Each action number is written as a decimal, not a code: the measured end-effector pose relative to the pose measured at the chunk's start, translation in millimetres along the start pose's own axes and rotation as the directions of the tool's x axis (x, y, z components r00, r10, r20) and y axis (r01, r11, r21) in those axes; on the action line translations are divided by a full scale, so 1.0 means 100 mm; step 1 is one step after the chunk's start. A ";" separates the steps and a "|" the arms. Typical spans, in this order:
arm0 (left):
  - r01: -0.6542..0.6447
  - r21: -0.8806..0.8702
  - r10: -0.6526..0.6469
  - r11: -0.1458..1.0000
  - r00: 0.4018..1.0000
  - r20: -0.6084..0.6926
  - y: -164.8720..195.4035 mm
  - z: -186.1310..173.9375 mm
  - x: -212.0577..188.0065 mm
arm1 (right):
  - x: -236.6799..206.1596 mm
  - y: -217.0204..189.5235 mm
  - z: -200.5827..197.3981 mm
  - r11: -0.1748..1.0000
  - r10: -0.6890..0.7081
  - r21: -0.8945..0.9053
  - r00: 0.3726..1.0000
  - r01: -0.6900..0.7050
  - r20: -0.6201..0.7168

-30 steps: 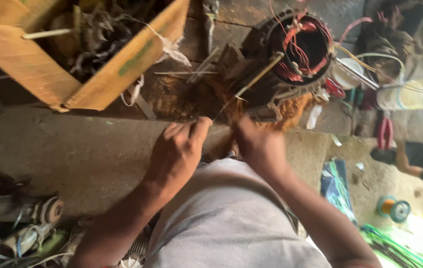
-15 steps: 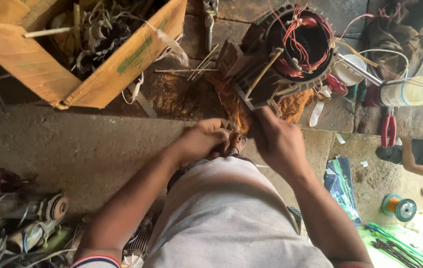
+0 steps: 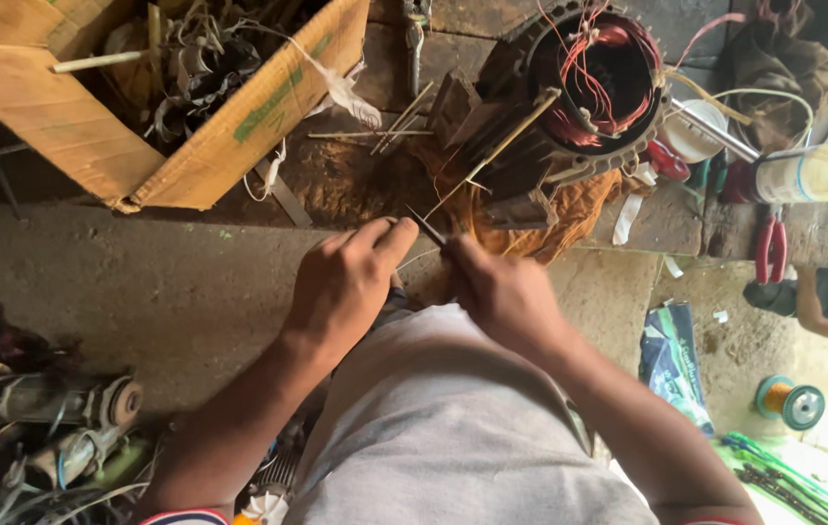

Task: The person works on an electric motor stator on a cluttered workbench, pulling old copper winding wires out of the slots and untangling them. They use scissors and pliers to cut and trim the wires, then continue extracting remaining wire pieces from the stator by hand.

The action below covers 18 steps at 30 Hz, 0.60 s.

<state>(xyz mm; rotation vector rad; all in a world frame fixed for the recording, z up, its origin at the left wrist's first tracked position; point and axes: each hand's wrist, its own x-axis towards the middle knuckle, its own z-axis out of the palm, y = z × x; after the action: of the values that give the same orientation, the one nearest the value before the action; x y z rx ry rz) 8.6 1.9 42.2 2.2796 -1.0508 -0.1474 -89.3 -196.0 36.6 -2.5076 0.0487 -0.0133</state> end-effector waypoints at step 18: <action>0.577 -0.731 -0.351 0.365 0.812 0.466 -0.07 0.30 0.12 | -0.06 -0.12 -0.34 0.981 0.065 -0.151 0.944 -0.119 -0.323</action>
<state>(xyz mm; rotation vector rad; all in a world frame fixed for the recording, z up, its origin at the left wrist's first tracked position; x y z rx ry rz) 11.4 -18.1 15.9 1.5266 -0.2058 -0.9850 -95.5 -206.5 71.0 -2.6449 0.3114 -0.3894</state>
